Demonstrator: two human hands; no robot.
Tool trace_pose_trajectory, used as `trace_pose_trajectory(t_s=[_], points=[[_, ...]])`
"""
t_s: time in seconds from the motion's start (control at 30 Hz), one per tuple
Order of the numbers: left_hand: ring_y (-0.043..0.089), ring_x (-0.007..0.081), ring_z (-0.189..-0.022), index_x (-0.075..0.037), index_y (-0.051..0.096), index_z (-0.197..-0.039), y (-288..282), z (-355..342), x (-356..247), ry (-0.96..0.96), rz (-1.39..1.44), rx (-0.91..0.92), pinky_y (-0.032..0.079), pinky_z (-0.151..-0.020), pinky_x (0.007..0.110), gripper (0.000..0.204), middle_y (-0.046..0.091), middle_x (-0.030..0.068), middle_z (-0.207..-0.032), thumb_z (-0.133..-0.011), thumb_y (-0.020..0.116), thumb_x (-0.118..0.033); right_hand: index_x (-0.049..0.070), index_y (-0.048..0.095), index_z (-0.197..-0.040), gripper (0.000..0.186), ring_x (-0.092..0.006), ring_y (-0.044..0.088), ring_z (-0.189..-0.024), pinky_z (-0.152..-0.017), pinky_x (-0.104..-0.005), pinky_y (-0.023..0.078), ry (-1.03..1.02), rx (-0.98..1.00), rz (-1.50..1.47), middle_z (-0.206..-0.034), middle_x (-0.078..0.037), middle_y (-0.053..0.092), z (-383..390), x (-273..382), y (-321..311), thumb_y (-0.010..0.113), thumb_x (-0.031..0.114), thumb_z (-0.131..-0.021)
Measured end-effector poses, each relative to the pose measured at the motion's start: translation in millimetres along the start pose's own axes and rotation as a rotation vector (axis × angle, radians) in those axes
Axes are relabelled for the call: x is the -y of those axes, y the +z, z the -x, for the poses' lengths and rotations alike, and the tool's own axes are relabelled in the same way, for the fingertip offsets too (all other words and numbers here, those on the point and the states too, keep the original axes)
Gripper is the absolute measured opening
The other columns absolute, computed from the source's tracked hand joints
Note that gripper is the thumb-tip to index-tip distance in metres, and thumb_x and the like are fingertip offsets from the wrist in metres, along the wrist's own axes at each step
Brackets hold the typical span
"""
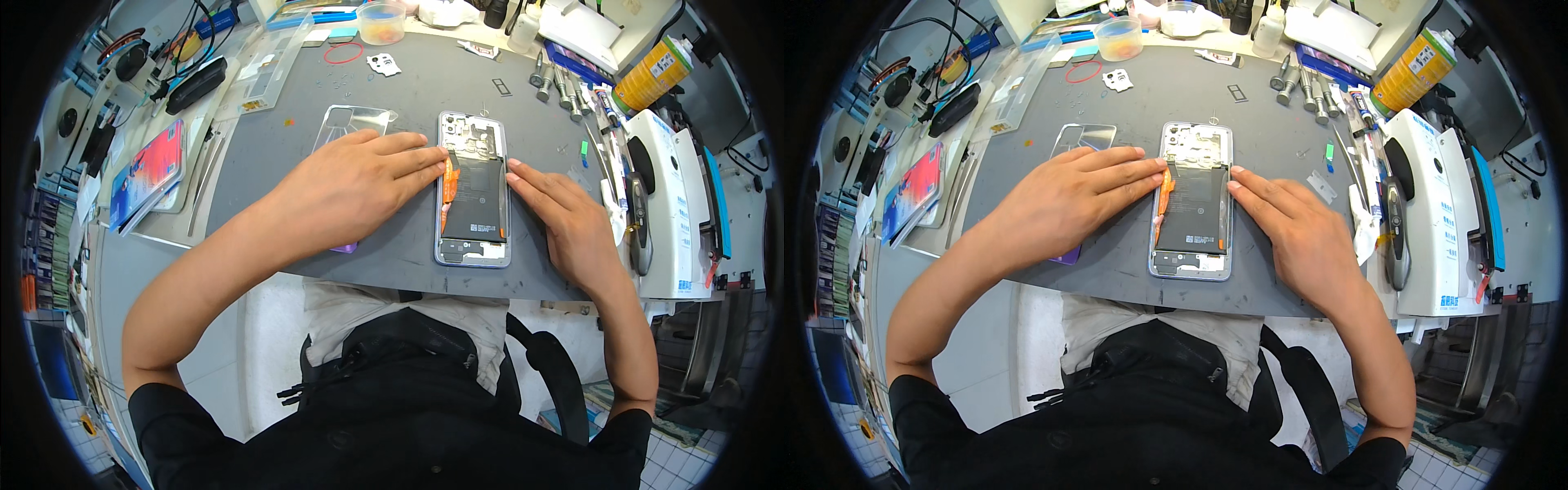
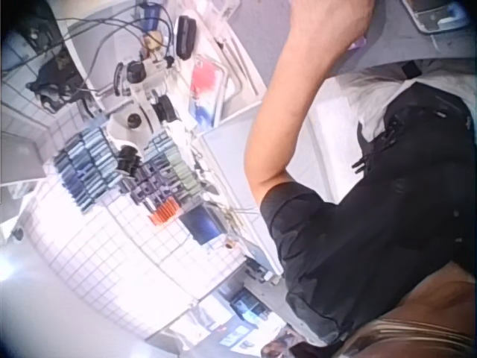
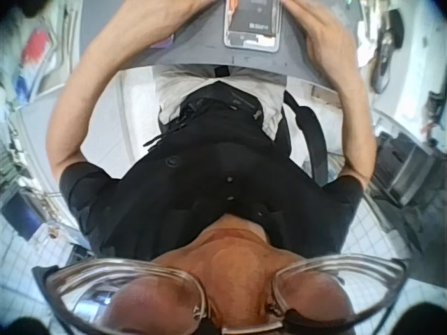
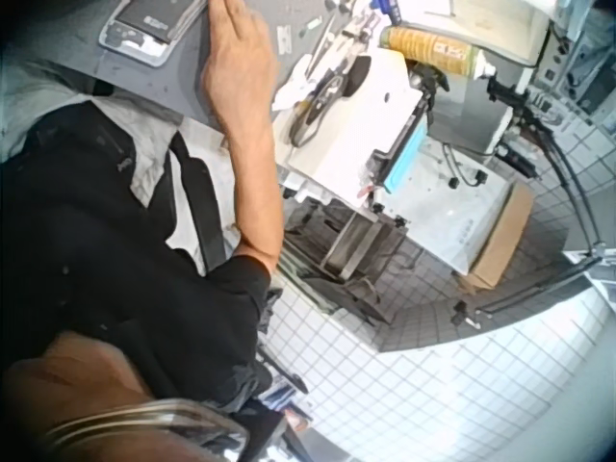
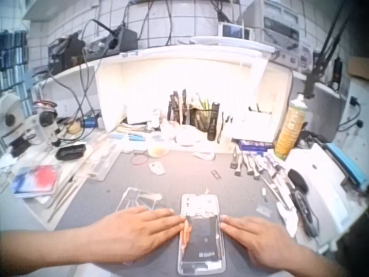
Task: The person reassembles a disassembled smartphone on a workbench. They place the camera module into the chassis, then use a screwdriver to fasten multiple screws around the camera and along the frame. The person also uses a magnetic screwdriver holder to secure screws during the process.
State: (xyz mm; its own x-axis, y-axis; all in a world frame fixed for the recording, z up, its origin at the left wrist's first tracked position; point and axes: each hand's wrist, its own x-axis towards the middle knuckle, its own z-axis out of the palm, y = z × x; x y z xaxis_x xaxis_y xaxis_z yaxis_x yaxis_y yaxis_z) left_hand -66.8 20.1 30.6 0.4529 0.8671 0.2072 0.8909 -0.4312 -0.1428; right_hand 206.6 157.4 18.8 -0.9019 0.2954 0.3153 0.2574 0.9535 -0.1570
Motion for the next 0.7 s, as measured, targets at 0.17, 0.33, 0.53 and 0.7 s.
trace_pose_trajectory(t_s=[0.17,0.33,0.53,0.7], points=[[0.054,0.0198,-0.135,-0.002,0.063,-0.133,3.2,-4.0,6.4,0.021,-0.015,-0.049,0.046,-0.106,0.033,0.043,0.062,0.0060,-0.141,-0.093,0.056,-0.014,0.004,0.067,-0.128,0.045,-0.0302,0.067,-0.107,-0.092,-0.0364,0.055,-0.016,0.011,-0.036,-0.135,-0.010,0.066,-4.5,-7.6,2.1,0.060,-0.005,-0.084],[0.056,0.0209,-0.133,-0.001,0.064,-0.131,7.1,-3.5,6.3,-0.001,0.029,-0.036,0.046,-0.106,0.036,0.042,0.062,0.0067,-0.141,-0.092,0.057,-0.013,0.003,0.068,-0.127,0.047,-0.0301,0.067,-0.104,-0.090,-0.0360,0.055,-0.016,0.008,-0.066,-0.135,-0.011,0.066,-2.4,-8.8,7.7,0.060,-0.007,-0.082],[0.057,0.0214,-0.131,0.000,0.066,-0.129,6.1,-6.4,3.3,0.004,0.026,-0.029,0.045,-0.105,0.036,0.042,0.064,0.0087,-0.139,-0.089,0.060,-0.012,0.001,0.069,-0.125,0.049,-0.0290,0.067,-0.099,-0.085,-0.0354,0.056,-0.017,-0.004,-0.047,-0.134,-0.011,0.067,-2.0,-6.4,8.3,0.060,-0.010,-0.079],[0.055,0.0218,-0.133,0.000,0.064,-0.131,6.9,-5.6,4.6,0.010,0.036,-0.037,0.044,-0.106,0.036,0.044,0.062,0.0082,-0.142,-0.089,0.060,-0.011,0.003,0.071,-0.122,0.048,-0.0267,0.067,-0.101,-0.085,-0.0335,0.057,-0.026,-0.019,-0.017,-0.131,-0.010,0.068,-3.7,-6.2,7.3,0.063,-0.006,-0.075]])
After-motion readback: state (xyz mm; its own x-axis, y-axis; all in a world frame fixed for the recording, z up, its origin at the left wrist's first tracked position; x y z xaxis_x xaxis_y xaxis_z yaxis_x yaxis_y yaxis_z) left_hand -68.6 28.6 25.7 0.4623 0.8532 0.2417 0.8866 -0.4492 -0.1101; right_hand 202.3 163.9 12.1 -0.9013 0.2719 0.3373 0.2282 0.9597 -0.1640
